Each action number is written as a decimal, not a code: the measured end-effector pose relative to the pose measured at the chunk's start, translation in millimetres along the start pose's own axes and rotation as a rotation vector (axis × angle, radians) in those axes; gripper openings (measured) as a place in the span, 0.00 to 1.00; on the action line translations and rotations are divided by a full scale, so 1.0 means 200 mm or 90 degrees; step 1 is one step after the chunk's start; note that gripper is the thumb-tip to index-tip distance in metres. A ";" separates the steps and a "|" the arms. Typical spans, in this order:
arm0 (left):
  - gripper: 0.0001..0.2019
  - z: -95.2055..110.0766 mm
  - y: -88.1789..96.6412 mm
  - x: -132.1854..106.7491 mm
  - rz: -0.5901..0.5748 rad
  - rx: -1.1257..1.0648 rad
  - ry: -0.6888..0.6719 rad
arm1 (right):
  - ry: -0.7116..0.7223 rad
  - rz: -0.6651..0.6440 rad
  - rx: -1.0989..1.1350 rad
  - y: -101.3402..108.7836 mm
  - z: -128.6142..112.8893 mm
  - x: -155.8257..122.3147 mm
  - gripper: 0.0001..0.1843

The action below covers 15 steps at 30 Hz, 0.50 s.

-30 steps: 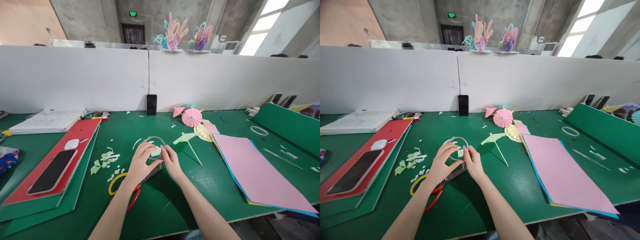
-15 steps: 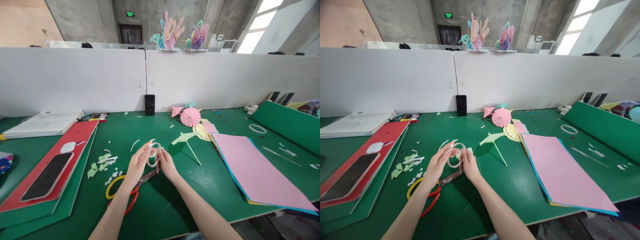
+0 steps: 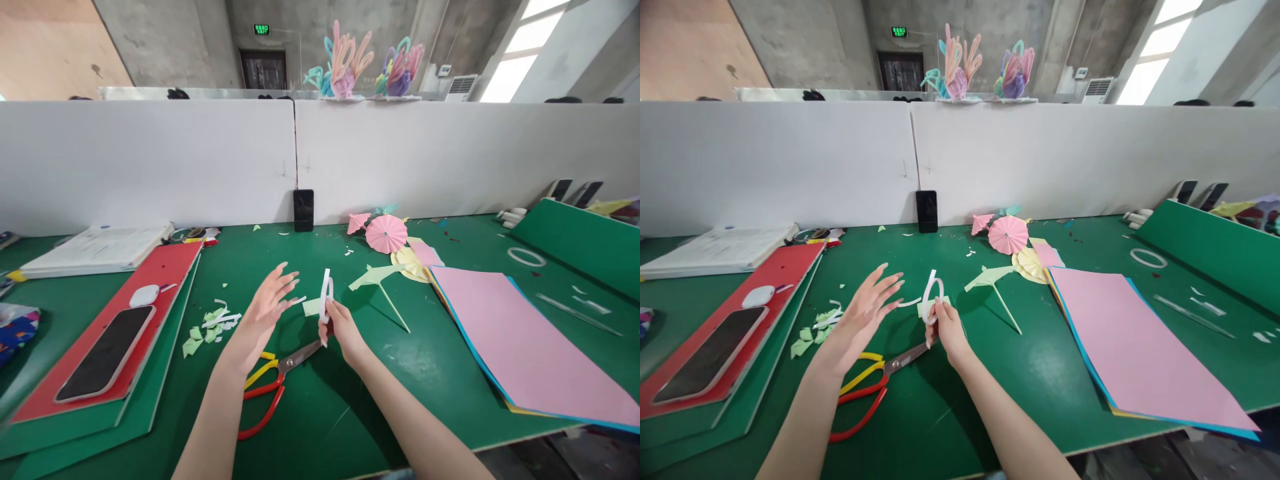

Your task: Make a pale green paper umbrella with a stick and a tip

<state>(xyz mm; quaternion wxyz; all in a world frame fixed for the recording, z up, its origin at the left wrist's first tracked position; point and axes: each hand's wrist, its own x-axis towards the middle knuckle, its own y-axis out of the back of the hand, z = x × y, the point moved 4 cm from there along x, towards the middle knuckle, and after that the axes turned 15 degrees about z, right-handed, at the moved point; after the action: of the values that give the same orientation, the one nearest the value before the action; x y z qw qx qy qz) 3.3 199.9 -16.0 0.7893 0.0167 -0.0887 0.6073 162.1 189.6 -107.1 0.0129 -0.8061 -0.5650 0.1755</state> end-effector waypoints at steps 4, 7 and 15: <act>0.26 -0.08 -0.04 0.02 0.021 0.122 0.026 | 0.021 -0.021 -0.023 -0.04 0.01 -0.04 0.21; 0.21 -0.09 -0.10 0.01 -0.002 0.130 0.023 | 0.037 -0.016 -0.030 -0.04 0.02 -0.04 0.19; 0.08 0.02 -0.09 -0.04 -0.062 0.085 -0.068 | 0.004 -0.034 -0.025 0.00 0.01 -0.01 0.20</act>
<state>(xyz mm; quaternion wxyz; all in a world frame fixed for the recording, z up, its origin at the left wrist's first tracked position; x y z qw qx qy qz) 17.8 187.6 -11.9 0.8094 0.1057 -0.0895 0.5707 160.5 187.9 -108.2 0.0033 -0.7915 -0.5894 0.1616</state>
